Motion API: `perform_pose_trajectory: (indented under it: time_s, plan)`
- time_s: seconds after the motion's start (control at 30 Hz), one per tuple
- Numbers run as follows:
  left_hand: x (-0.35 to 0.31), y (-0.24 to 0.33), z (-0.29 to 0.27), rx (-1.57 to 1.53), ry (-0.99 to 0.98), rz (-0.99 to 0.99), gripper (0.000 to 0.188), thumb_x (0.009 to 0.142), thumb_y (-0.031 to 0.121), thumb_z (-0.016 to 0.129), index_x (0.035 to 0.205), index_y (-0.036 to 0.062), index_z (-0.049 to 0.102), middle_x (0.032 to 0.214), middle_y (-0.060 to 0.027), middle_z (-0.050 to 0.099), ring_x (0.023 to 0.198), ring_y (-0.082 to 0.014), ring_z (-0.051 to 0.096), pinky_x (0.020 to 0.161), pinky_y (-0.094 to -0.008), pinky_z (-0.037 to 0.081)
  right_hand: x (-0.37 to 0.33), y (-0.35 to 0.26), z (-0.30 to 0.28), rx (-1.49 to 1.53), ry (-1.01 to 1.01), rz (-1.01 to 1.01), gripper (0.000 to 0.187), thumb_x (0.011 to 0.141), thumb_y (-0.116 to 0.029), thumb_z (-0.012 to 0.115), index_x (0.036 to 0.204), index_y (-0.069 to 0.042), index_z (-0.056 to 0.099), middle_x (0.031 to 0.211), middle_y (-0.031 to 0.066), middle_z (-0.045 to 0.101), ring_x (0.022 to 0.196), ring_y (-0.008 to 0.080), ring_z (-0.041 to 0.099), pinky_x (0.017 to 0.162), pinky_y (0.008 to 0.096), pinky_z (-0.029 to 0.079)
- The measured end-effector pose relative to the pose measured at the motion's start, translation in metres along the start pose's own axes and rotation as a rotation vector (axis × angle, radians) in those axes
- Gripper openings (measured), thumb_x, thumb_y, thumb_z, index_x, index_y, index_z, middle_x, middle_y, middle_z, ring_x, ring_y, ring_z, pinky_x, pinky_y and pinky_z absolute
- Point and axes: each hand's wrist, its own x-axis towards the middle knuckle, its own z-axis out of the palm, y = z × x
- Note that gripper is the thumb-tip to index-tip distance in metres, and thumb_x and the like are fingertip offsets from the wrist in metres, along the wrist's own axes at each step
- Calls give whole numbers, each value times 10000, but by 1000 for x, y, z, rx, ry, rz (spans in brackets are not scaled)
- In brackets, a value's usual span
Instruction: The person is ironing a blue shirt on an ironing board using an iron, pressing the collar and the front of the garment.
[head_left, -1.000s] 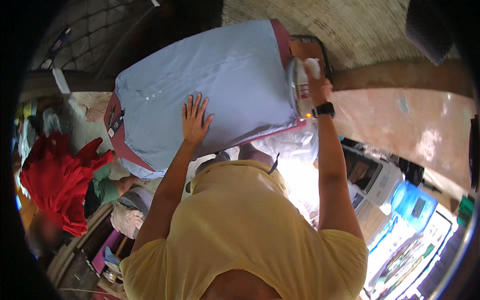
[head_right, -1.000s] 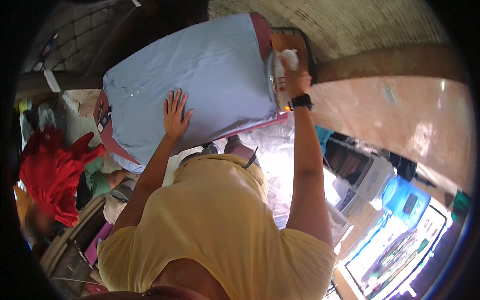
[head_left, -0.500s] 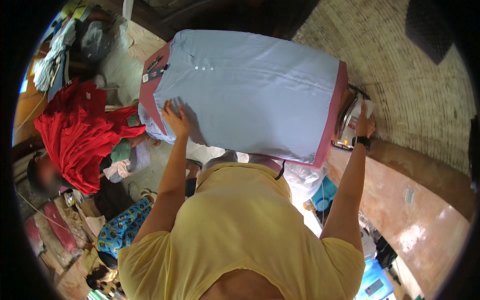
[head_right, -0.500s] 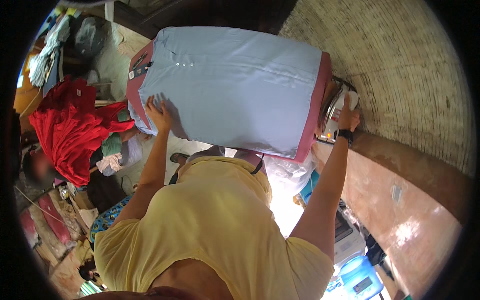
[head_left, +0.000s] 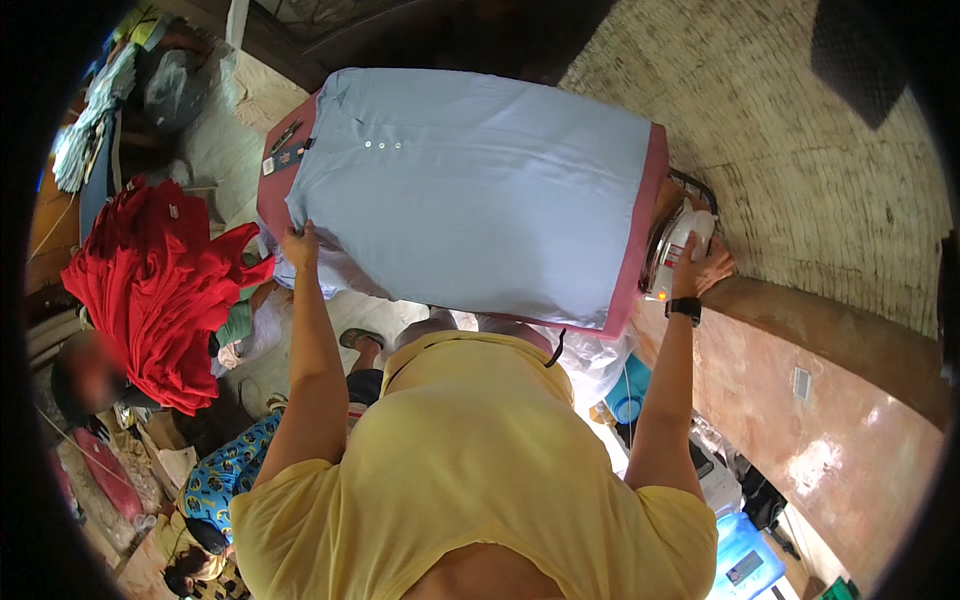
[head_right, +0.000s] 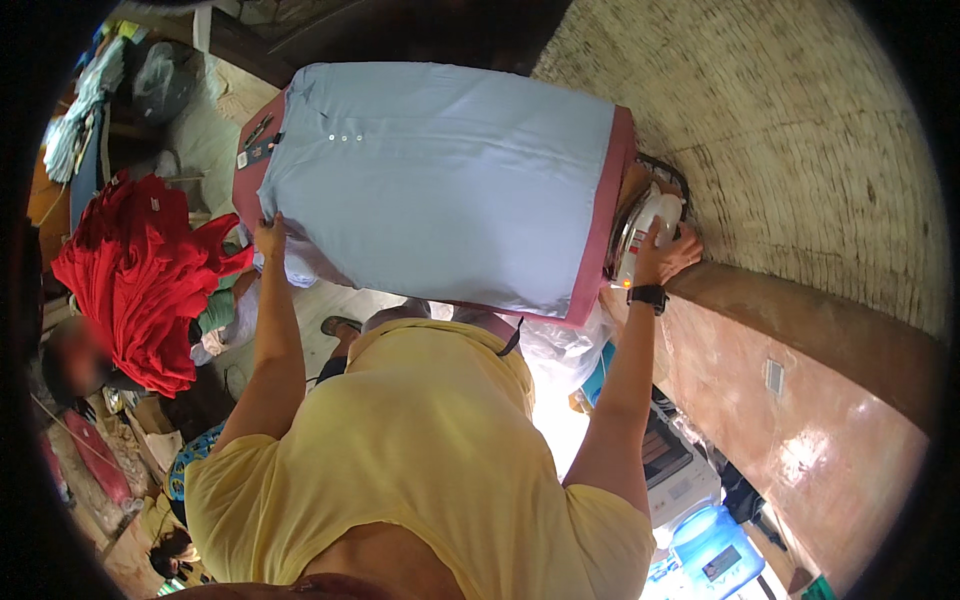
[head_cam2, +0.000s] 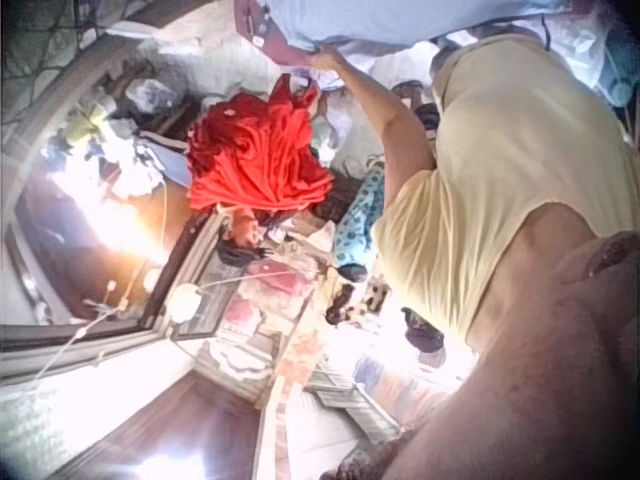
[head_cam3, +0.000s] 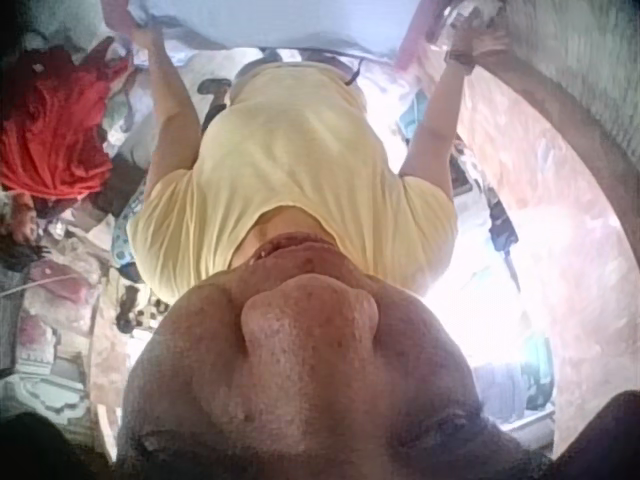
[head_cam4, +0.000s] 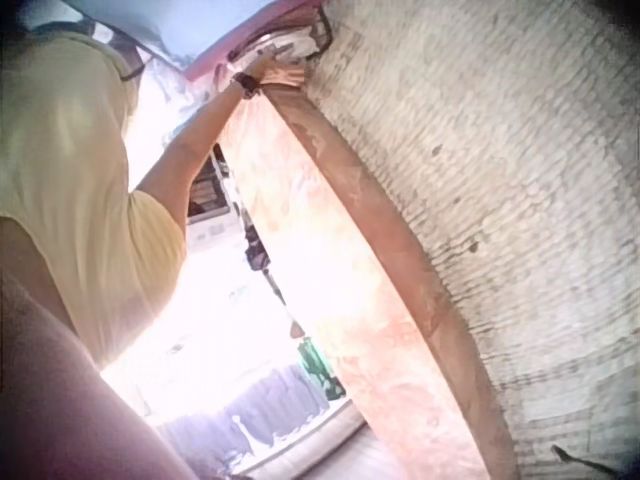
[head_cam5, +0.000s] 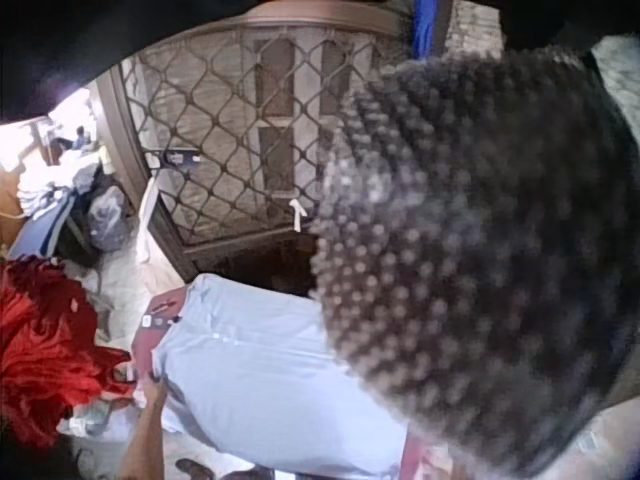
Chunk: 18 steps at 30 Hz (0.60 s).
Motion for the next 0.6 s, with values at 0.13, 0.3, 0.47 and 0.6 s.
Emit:
perform_pose_trajectory:
  time_s: [0.13, 0.3, 0.47, 0.6]
  plan:
    - [2, -5, 6, -115, 91, 46, 511, 817, 378, 741, 993, -72, 576, 947, -264, 657, 910, -428, 633, 803, -472, 485, -40, -35, -9, 13, -38, -103, 400, 866, -373, 684, 1048, -33, 578, 994, 187, 573, 984, 405, 525, 885, 517, 396]
    - [-17, -6, 1, -79, 103, 49, 475, 844, 361, 715, 990, -61, 554, 902, -276, 641, 893, -448, 622, 780, -491, 472, -128, -97, -40, 31, -534, 98, 280, 871, -248, 659, 986, -13, 559, 990, 227, 572, 993, 433, 544, 880, 546, 424]
    - [-38, 2, -13, -74, 55, 47, 459, 888, 372, 657, 1034, -50, 551, 883, -298, 642, 878, -479, 619, 780, -499, 463, -168, -86, -26, 247, -499, 149, 211, 877, -164, 612, 956, 9, 520, 936, 225, 558, 916, 413, 547, 833, 524, 429]
    - [-46, 1, -25, -191, 32, 41, 422, 933, 354, 586, 1083, -39, 554, 936, -301, 654, 902, -488, 618, 783, -496, 462, -172, -82, -18, 438, -469, 296, 153, 916, -111, 565, 952, 12, 481, 879, 228, 552, 865, 415, 560, 753, 498, 446]
